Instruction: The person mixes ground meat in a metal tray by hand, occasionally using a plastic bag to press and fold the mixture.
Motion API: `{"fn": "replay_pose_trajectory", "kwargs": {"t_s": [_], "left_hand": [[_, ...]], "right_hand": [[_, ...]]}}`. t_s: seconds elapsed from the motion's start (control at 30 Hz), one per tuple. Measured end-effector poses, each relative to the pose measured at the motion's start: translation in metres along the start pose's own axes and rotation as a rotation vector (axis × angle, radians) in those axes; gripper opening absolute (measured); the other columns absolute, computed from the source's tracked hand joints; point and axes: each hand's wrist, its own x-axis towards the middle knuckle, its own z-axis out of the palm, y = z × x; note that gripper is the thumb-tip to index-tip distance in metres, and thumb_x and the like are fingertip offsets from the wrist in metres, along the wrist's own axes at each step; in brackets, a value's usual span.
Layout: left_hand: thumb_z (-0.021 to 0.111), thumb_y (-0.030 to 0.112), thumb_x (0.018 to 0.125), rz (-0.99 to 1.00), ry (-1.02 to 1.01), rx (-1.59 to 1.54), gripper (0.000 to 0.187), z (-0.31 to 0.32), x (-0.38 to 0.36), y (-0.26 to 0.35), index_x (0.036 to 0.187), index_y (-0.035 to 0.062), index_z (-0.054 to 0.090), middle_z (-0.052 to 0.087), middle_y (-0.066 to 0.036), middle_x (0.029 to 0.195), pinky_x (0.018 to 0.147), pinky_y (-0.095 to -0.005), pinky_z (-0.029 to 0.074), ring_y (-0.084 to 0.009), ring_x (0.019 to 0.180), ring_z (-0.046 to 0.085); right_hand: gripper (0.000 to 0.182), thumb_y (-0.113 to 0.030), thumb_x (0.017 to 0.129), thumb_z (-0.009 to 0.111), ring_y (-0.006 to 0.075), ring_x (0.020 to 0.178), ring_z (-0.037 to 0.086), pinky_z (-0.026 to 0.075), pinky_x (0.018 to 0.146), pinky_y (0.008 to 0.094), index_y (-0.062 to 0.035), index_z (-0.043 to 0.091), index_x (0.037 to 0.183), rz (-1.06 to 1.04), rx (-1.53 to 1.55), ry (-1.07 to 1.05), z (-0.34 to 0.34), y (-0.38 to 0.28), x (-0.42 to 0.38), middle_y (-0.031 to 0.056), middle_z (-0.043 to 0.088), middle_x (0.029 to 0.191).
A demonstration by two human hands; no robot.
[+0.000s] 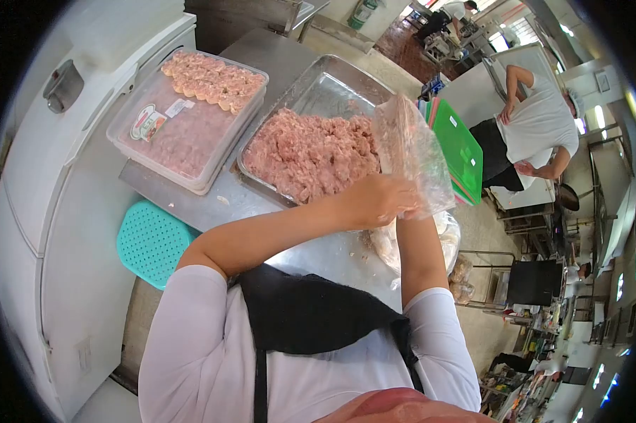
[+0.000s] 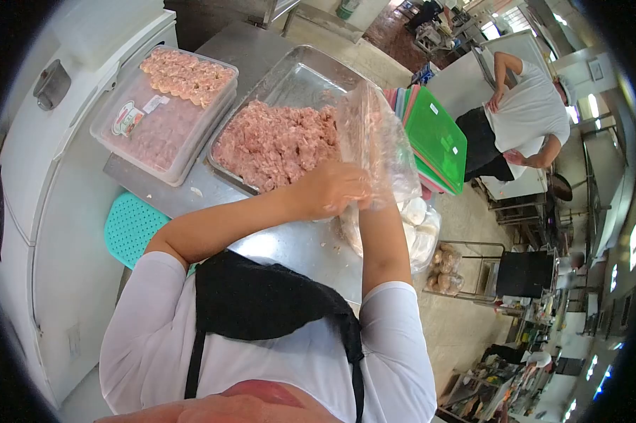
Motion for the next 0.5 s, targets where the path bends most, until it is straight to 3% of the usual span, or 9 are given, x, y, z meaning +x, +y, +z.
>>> {"fn": "replay_pose_trajectory", "kwargs": {"t_s": [0.17, 0.23, 0.43, 0.5], "left_hand": [[0.060, 0.012, 0.081, 0.081, -0.036, 0.053, 0.016, 0.015, -0.038, -0.002, 0.095, 0.0093, 0.068, 0.067, -0.010, 0.098, 0.084, -0.0404, 0.054, -0.0298, 0.096, 0.065], [0.061, 0.011, 0.080, 0.015, -0.015, 0.038, 0.021, 0.019, -0.051, -0.009, 0.100, 0.0092, 0.069, 0.067, -0.011, 0.101, 0.085, -0.0412, 0.053, -0.0308, 0.097, 0.065], [0.064, 0.006, 0.076, 0.004, -0.031, -0.007, 0.041, 0.018, -0.068, -0.004, 0.117, 0.0105, 0.067, 0.066, -0.014, 0.109, 0.087, -0.0427, 0.053, -0.0330, 0.101, 0.064], [0.064, 0.006, 0.077, 0.009, -0.046, 0.007, 0.043, 0.018, -0.074, -0.006, 0.119, 0.0116, 0.067, 0.066, -0.012, 0.108, 0.086, -0.0415, 0.053, -0.0318, 0.099, 0.064]], "right_hand": [[0.031, -0.037, 0.098, 0.056, 0.0244, 0.078, 0.064, 0.053, 0.064, 0.0366, -0.0066, 0.063, 0.100, 0.109, 0.438, -0.058, -0.012, 0.004, 0.018, 0.0160, 0.065, 0.097], [0.032, -0.038, 0.098, 0.056, 0.0239, 0.076, 0.064, 0.053, 0.063, 0.0364, -0.0067, 0.062, 0.100, 0.135, 0.554, -0.075, -0.018, 0.012, 0.025, 0.0160, 0.065, 0.097], [0.036, -0.043, 0.100, 0.055, 0.0223, 0.072, 0.063, 0.053, 0.057, 0.0359, -0.0069, 0.061, 0.098, 0.149, 0.734, -0.106, -0.029, 0.032, 0.043, 0.0159, 0.064, 0.097], [0.035, -0.042, 0.098, 0.057, 0.0227, 0.076, 0.063, 0.052, 0.060, 0.0362, -0.0068, 0.061, 0.100, 0.154, 0.727, -0.092, -0.028, 0.030, 0.042, 0.0157, 0.063, 0.099]]}}
